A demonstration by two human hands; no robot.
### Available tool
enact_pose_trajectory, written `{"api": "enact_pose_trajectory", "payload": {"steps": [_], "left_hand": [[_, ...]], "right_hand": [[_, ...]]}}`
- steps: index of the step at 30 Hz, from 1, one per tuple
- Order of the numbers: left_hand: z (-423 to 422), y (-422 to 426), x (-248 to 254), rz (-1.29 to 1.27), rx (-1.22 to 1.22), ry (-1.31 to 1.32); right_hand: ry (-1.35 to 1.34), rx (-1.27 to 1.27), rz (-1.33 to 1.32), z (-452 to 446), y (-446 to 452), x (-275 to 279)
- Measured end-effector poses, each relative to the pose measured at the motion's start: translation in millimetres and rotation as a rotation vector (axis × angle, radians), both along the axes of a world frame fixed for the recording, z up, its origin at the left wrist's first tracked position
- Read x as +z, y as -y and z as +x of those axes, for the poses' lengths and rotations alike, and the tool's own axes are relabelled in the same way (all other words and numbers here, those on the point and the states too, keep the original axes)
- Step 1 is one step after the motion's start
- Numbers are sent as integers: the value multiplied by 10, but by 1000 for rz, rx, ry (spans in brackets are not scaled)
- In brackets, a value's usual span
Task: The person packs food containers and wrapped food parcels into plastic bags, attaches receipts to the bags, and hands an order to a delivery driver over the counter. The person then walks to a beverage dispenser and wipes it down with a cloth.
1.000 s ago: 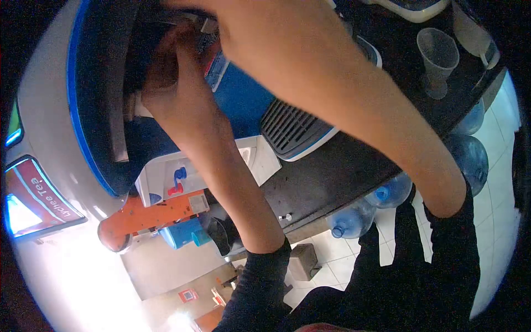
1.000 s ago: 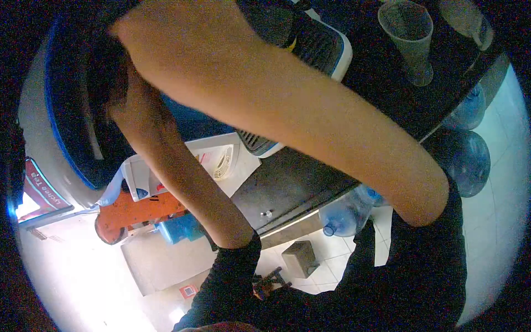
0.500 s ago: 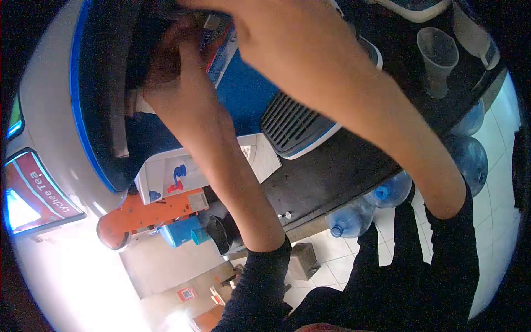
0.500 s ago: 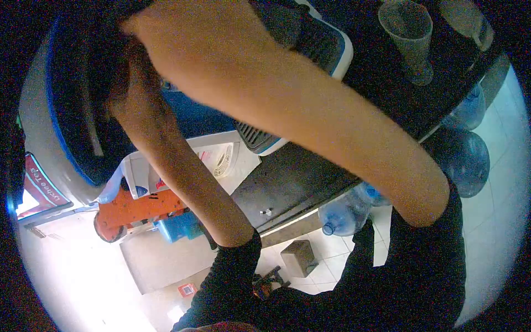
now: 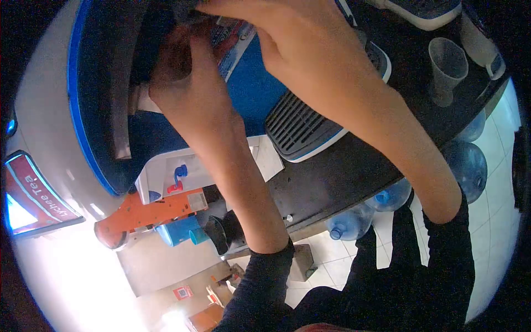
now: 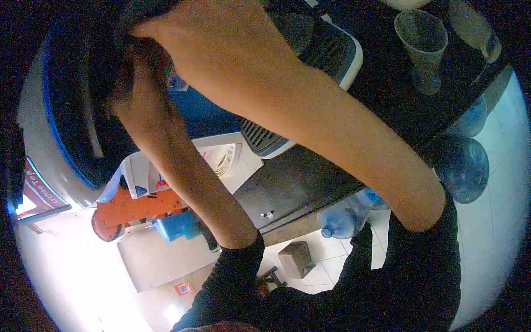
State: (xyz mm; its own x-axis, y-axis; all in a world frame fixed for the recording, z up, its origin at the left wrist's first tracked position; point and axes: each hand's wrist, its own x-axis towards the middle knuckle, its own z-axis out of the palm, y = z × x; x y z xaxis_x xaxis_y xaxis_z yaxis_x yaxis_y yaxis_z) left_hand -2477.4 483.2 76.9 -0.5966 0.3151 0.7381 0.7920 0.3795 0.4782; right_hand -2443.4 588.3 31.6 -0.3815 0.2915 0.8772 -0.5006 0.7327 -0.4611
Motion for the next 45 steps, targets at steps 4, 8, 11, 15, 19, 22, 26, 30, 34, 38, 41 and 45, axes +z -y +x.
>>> {"api": "enact_pose_trajectory", "payload": {"steps": [4, 8, 11, 15, 19, 22, 26, 30, 34, 38, 41, 45], "left_hand": [[53, -59, 4, 224, -107, 186], [60, -65, -2, 241, -91, 220], [62, -40, 20, 157, -22, 174], [44, -47, 0, 212, -49, 192], [69, -39, 29, 122, 34, 261], [63, -7, 11, 160, -31, 238], [38, -27, 7, 196, -42, 214], [52, -76, 0, 221, -43, 212], [49, -83, 27, 178, -43, 116], [46, -57, 46, 99, 17, 96], [35, -55, 19, 161, -22, 177], [55, -62, 23, 210, -47, 245]], "right_hand": [[-3, 13, -13, 15, 21, -9], [-21, 31, -39, -4, 47, -1], [-40, 62, -62, 6, 89, 10], [-61, 94, -86, -41, 67, 7], [-17, 175, -136, -60, 27, -71], [56, 62, -67, 53, 62, 28], [38, -1, -28, 57, 68, 37], [28, 21, -35, 58, 64, 35], [32, 28, -29, 61, 61, 62], [54, 37, -43, 68, 14, 59], [86, 53, -47, 97, -13, 80], [121, 64, -38, 126, -79, 122]]}}
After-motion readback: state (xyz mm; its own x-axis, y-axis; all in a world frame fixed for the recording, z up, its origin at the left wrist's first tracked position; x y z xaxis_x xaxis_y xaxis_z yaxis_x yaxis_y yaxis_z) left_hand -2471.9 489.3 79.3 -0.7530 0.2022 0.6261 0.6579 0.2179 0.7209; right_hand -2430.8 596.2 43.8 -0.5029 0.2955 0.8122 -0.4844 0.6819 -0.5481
